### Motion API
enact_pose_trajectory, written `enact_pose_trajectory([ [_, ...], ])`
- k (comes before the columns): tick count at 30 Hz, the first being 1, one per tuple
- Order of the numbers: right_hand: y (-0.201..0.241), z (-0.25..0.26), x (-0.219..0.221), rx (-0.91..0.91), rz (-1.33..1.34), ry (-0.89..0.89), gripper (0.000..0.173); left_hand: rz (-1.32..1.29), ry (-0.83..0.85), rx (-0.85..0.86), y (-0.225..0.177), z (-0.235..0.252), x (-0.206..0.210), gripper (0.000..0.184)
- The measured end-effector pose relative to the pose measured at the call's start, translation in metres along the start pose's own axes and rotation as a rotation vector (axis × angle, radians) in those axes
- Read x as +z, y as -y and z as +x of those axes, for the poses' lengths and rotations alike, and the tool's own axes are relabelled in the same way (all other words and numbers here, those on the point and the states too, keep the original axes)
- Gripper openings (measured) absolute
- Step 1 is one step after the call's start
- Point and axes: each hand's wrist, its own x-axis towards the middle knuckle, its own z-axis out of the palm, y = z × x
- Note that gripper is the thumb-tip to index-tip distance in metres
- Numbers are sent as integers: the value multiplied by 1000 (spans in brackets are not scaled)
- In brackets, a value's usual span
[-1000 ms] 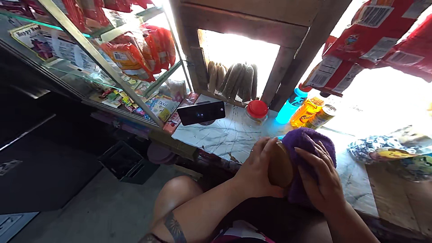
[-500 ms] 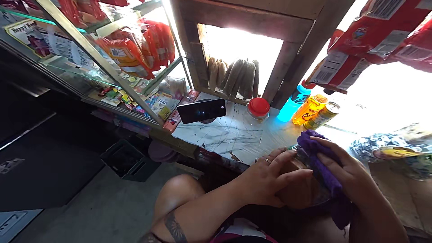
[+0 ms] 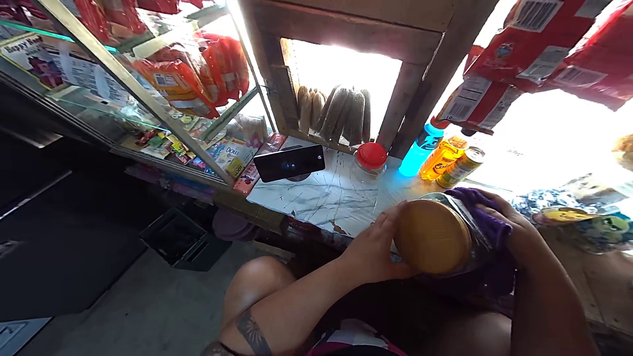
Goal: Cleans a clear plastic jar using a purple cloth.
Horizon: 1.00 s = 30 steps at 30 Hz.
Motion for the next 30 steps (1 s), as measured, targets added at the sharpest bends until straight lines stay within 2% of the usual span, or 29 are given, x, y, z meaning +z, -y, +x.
enact_pose_trajectory([
  [7,-15,6,-5,80,81,-28,42,-108,-40,-2,-5,-5,16,131],
  [14,4,1,5,120,300,-54,40,-168,-105,-169,-5,-5,17,137],
  [21,7,4,22,-1,413,-92,43,-46,-134,-195,-5,-3,3,132],
  [30,9,8,30,-162,393,-186,39,-79,-120,-185,4,-5,-3,134],
])
